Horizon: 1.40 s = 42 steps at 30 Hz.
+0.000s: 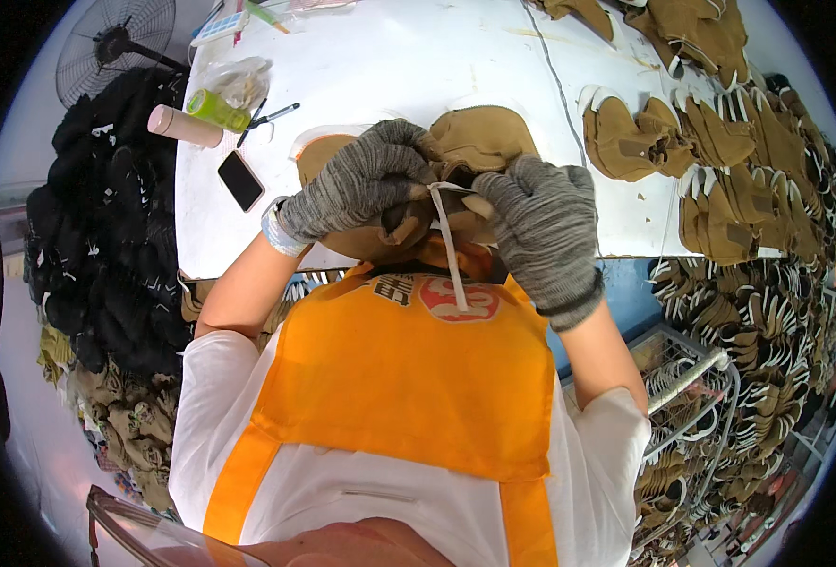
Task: The person organizes brown shoe uppers on a workspace, uses a small tool to tie or secure threads on a component, and places completed items into a storage basket.
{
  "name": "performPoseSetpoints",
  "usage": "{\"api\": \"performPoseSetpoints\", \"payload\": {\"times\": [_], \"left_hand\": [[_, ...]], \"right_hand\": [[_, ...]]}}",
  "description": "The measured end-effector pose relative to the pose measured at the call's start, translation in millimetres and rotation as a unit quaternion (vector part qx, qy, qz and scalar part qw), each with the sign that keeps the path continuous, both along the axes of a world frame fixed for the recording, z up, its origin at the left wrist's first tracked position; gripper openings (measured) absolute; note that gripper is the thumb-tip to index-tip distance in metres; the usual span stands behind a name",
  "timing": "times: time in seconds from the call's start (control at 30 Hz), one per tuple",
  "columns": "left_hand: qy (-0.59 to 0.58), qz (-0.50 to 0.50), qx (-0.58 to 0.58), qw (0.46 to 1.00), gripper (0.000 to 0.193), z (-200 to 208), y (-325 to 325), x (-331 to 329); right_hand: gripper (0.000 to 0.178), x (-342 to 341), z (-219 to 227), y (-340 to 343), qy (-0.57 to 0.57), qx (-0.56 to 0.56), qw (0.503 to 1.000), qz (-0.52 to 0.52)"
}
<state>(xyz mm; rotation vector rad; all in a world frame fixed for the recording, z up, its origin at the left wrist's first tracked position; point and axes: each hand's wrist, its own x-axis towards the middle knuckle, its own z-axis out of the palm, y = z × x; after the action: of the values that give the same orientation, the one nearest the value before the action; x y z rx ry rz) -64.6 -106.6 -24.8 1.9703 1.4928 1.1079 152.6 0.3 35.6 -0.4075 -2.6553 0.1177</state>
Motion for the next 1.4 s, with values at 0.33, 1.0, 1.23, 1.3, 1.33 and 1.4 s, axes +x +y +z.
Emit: {"api": "performPoseSetpoints", "payload": {"times": [0.33, 1.0, 1.23, 1.3, 1.33, 1.4], "left_hand": [[0.028, -0.005, 0.117, 0.993, 0.017, 2.8, -2.0, 9.0], [-0.027, 0.006, 0.089, 0.996, 0.015, -1.8, 0.7, 11.1], [-0.033, -0.002, 0.079, 0.996, 0.014, 0.4, 0.4, 12.1], [-0.006, -0.011, 0.081, 0.997, 0.019, 0.9, 0.0, 10.4], [0.008, -0.016, 0.082, 0.997, 0.022, 1.6, 0.0, 9.6], [0.014, -0.007, 0.082, 0.997, 0.021, -0.1, -1.6, 11.2]], "right_hand": [[0.025, 5.8, 4.8, -16.2, -0.048, -0.261, 0.963, -0.049], [0.021, 2.4, -6.9, -9.7, 0.002, -0.331, 0.943, -0.031], [0.02, 1.9, -14.3, -9.7, 0.007, -0.321, 0.946, -0.038], [0.019, 1.0, -20.3, -11.8, 0.021, -0.307, 0.95, -0.046], [0.019, 0.1, -21.0, -12.4, 0.028, -0.3, 0.952, -0.049], [0.018, -0.9, -19.9, -13.3, 0.037, -0.312, 0.948, -0.052]]}}
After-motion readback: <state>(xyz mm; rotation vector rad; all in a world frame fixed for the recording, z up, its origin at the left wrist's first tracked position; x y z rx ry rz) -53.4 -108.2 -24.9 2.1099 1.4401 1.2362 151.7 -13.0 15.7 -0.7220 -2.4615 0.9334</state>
